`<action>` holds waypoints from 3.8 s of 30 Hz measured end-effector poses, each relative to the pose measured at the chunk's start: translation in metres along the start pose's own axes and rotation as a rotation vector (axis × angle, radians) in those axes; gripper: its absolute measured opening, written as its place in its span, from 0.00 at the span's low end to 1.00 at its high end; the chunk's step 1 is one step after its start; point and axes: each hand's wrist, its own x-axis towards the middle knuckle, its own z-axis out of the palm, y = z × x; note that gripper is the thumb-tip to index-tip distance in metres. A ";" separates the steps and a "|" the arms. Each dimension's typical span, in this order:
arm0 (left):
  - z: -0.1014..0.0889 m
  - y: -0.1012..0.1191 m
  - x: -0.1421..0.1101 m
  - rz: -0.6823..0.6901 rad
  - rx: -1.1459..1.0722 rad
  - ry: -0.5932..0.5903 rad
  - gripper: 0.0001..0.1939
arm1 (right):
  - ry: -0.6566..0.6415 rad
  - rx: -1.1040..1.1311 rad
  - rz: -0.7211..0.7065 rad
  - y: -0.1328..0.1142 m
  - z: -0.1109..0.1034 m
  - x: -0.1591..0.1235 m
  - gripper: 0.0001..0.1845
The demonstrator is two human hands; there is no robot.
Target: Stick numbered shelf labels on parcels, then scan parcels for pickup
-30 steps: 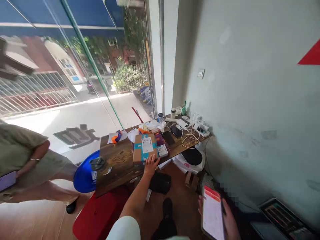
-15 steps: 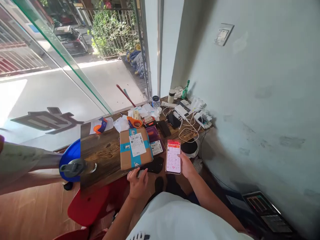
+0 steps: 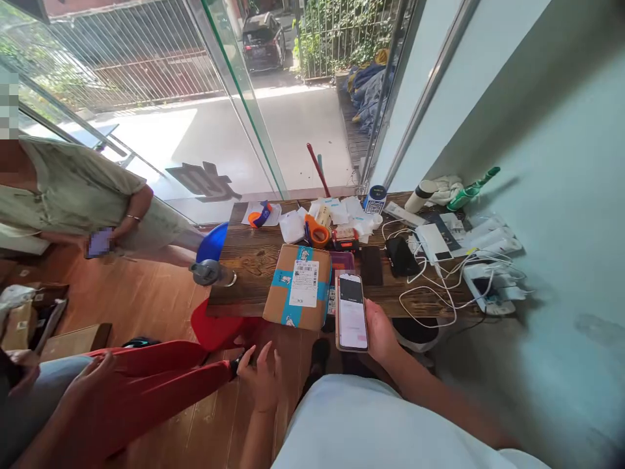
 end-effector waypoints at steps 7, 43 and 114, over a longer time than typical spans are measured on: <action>-0.011 0.006 -0.019 -0.102 0.025 0.035 0.15 | -0.040 -0.039 0.027 -0.009 0.042 0.013 0.30; -0.023 0.067 0.058 -0.015 -0.300 -0.063 0.13 | 0.020 -0.182 -0.003 0.052 0.037 0.019 0.24; -0.050 0.148 0.096 -0.780 -1.679 -1.304 0.58 | -0.186 -0.406 -0.306 0.030 0.002 -0.032 0.25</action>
